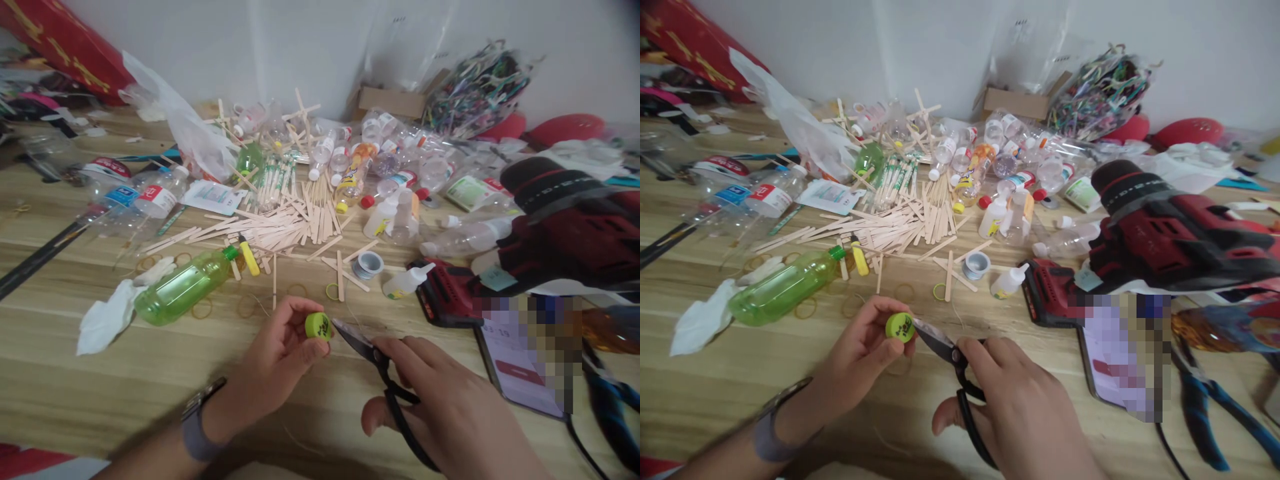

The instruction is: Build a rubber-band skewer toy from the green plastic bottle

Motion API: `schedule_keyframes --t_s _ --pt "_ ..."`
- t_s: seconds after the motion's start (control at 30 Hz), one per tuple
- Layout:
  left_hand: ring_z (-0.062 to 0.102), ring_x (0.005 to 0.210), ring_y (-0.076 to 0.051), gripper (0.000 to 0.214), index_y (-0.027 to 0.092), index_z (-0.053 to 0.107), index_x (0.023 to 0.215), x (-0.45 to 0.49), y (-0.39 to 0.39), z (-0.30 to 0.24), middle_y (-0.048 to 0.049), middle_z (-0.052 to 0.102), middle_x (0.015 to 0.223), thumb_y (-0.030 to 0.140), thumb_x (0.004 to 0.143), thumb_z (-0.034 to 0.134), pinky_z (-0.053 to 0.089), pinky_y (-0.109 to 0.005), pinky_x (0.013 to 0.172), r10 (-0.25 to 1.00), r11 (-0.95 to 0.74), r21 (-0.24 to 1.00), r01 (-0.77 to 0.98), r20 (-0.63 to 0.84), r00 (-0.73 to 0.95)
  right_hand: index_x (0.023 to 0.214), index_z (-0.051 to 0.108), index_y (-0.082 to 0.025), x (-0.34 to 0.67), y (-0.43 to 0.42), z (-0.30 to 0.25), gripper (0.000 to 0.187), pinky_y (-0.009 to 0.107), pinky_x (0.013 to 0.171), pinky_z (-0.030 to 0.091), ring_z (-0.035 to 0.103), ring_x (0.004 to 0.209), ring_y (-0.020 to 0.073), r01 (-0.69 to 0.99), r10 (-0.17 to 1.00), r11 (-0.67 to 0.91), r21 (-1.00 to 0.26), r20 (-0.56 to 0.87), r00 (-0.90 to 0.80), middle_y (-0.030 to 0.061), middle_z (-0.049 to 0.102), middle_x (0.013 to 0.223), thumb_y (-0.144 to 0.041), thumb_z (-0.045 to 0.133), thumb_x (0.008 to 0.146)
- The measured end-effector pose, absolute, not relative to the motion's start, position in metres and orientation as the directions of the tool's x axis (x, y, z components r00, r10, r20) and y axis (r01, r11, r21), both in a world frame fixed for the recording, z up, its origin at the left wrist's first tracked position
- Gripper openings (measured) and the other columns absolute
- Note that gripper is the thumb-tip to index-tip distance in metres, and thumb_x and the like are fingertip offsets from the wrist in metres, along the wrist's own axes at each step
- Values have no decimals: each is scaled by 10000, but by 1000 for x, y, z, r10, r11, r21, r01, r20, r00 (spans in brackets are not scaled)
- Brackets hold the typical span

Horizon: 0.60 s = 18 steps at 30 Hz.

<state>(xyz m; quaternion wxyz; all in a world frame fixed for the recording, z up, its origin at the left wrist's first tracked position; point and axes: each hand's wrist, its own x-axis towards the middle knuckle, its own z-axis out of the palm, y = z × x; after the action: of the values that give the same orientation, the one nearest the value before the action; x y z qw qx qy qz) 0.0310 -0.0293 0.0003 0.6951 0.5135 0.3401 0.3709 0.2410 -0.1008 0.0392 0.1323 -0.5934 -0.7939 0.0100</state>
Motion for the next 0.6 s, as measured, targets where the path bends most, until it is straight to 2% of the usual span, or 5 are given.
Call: schedule_keyframes --t_s 0.3,0.6 --pt "594 821 -145 346 229 532 1051 31 -30 -4 -16 607 924 433 830 703 500 -236 718 906 84 994 -68 -47 421 1004 612 -251 235 -101 45 494 264 445 459 684 591 176 943 932 321 -92 205 -298 4 666 744 -695 444 866" --pt "557 1049 -179 226 294 559 1091 27 -33 -18 -27 585 1108 284 885 649 464 -310 925 912 -217 976 34 190 363 942 642 -251 233 -99 45 525 277 415 425 656 544 176 947 926 320 7 208 -315 -1 644 686 -706 387 880"
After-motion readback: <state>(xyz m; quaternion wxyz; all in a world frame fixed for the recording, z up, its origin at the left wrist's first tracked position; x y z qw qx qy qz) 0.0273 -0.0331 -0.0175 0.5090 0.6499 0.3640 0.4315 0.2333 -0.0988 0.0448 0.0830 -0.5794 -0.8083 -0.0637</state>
